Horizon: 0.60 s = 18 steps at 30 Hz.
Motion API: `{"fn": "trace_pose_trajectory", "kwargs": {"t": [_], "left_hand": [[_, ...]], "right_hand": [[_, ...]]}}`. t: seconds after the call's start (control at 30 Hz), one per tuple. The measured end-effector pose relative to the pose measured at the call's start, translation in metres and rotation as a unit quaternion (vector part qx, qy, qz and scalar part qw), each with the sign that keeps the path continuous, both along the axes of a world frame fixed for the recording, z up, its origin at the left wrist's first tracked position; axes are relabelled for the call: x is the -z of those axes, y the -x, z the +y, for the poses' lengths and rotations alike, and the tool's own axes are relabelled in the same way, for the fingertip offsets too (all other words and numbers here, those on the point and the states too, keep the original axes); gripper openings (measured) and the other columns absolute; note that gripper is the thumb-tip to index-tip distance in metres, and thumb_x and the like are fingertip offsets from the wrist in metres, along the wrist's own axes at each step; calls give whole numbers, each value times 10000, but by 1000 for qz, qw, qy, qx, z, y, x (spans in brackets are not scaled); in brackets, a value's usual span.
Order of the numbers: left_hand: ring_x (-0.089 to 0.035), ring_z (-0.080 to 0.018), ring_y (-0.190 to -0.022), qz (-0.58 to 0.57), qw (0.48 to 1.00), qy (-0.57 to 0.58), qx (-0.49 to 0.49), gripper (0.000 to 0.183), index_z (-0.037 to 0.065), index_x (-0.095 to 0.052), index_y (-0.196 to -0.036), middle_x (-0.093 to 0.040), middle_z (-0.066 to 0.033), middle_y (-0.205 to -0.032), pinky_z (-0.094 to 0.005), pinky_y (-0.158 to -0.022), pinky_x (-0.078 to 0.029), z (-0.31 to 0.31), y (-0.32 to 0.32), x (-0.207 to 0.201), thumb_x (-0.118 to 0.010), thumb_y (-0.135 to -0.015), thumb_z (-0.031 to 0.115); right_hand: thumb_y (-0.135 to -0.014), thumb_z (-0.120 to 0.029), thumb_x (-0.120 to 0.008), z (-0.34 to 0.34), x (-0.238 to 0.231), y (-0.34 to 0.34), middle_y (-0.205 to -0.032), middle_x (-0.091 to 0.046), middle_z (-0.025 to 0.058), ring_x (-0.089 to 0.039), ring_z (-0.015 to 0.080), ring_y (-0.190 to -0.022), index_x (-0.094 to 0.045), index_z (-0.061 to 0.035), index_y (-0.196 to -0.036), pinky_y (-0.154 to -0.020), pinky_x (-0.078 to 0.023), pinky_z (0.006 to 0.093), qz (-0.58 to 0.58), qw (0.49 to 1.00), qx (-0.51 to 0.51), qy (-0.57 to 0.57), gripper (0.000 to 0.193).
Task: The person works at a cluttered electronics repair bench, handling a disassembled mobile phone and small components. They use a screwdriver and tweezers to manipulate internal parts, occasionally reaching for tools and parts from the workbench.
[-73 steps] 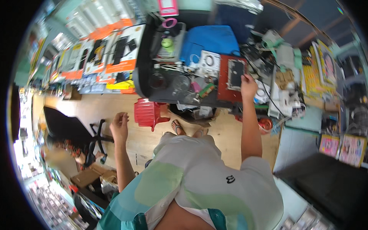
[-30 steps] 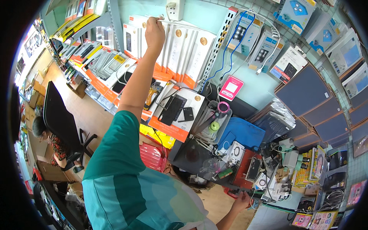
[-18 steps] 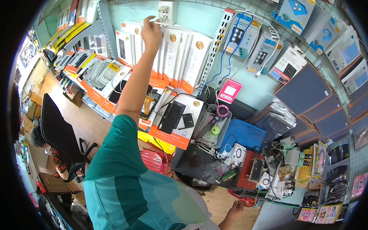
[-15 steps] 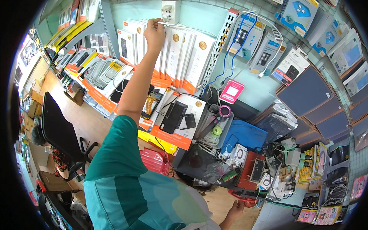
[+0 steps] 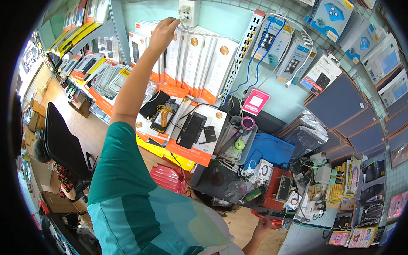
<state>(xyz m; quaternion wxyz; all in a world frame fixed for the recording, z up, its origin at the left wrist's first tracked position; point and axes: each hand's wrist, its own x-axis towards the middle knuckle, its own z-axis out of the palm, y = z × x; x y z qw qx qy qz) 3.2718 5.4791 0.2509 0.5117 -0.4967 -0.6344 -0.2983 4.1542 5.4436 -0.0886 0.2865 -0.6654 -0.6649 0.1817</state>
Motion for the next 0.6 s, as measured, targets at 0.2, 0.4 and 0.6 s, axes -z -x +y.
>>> {"fn": "trace_pose_trajectory", "kwargs": {"t": [0.2, 0.4, 0.6], "left_hand": [[-644, -307, -1093, 99, 990, 99, 8, 356, 58, -632, -1131, -670, -91, -1166, -395, -936, -555, -18, 14, -15, -651, -790, -43], [-634, -297, -1131, 169, 971, 168, -8, 339, 51, -633, -1134, -662, -88, -1165, -390, -960, -549, -20, 20, -20, -635, -805, -32], [-605, -366, -1061, 134, 970, 199, 35, 286, 41, -608, -1064, -613, -163, -1092, -444, -944, -510, -23, 18, -30, -606, -779, 47]], "right_hand": [[-897, -75, -740, -18, -23, 20, -967, -646, 101, -623, 190, -744, -714, 11, -1148, -545, -528, 323, 45, 996, 26, 70, 267], [-907, -73, -724, -6, -14, -6, -982, -647, 95, -626, 180, -764, -703, 8, -1171, -525, -530, 307, 39, 998, 18, 50, 277], [-918, -100, -717, -1, -29, 4, -992, -653, 88, -633, 189, -814, -700, 5, -1165, -609, -540, 322, 39, 995, 46, 75, 268]]}}
